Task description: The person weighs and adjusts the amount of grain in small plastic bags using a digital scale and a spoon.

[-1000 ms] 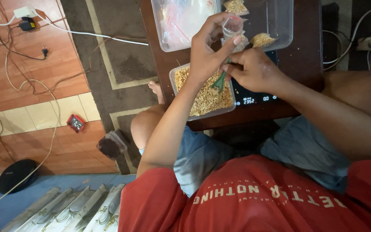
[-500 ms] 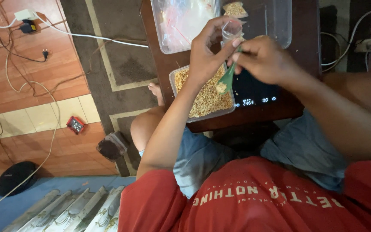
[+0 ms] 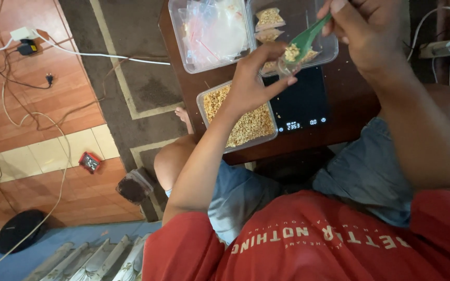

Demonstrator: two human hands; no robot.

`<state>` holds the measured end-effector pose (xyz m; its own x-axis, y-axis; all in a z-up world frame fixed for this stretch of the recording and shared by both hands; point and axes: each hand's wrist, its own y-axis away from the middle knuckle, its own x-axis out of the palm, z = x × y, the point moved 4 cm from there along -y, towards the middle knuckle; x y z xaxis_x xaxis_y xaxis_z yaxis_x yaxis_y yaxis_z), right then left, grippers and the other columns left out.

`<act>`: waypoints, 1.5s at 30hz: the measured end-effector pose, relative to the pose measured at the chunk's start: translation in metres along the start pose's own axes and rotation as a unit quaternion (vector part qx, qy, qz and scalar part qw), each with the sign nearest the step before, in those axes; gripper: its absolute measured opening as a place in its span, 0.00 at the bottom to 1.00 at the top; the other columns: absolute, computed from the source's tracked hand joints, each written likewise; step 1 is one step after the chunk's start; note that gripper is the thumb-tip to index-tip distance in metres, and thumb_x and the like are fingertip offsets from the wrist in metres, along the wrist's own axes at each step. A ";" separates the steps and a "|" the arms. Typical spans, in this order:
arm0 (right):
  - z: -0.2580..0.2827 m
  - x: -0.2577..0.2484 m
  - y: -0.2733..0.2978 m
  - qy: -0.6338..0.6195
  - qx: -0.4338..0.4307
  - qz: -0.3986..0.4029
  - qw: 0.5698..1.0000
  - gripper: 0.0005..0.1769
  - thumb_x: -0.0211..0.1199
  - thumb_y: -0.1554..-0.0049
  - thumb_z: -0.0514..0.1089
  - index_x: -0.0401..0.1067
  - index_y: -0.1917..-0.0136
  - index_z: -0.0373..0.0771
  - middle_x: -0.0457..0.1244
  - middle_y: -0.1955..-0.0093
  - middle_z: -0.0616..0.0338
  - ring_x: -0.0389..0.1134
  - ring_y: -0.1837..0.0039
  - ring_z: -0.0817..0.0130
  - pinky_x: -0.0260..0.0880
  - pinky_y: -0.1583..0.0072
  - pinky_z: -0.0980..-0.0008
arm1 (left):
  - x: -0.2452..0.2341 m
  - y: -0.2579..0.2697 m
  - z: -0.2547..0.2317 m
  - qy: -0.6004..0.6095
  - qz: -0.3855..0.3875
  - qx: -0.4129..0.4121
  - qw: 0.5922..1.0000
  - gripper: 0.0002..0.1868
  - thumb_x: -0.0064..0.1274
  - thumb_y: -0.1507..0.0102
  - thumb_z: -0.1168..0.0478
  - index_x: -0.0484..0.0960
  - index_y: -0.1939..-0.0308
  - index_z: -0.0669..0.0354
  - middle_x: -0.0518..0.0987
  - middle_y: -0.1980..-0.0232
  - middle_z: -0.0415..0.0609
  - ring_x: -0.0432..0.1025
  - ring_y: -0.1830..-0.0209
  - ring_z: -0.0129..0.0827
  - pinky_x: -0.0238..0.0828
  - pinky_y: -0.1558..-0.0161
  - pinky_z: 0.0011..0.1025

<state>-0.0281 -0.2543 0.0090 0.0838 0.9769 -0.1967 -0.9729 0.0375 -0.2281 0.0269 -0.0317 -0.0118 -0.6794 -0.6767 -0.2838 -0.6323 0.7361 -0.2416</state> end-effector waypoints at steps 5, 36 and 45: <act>-0.009 -0.003 0.004 0.034 -0.044 0.005 0.998 0.15 0.46 0.18 0.39 0.69 0.39 0.23 0.63 0.49 0.40 0.64 0.53 0.57 0.64 0.48 0.60 | 0.000 0.000 -0.012 0.042 0.032 0.011 0.999 0.26 0.68 0.37 0.58 0.74 0.39 0.55 0.80 0.43 0.47 0.79 0.45 0.37 0.80 0.39 0.33; 0.035 0.014 -0.005 0.142 -0.146 0.032 0.979 0.21 0.48 0.21 0.40 0.76 0.46 0.20 0.65 0.58 0.41 0.67 0.56 0.53 0.66 0.52 0.55 | -0.003 0.001 -0.014 0.069 0.031 0.001 0.997 0.24 0.66 0.35 0.56 0.74 0.38 0.52 0.81 0.43 0.44 0.79 0.43 0.35 0.79 0.40 0.33; 0.042 0.018 -0.007 0.182 -0.182 0.039 0.966 0.20 0.50 0.24 0.38 0.78 0.48 0.21 0.67 0.60 0.42 0.67 0.59 0.55 0.62 0.56 0.59 | -0.003 0.000 -0.013 0.064 0.030 -0.006 0.997 0.24 0.65 0.35 0.54 0.74 0.39 0.54 0.81 0.44 0.45 0.79 0.45 0.35 0.79 0.41 0.32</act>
<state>-0.0287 -0.2286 0.0467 0.1479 0.8331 -0.5329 -0.8448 -0.1738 -0.5061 0.0236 -0.0297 0.0011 -0.7574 -0.6287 -0.1763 -0.5933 0.7754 -0.2162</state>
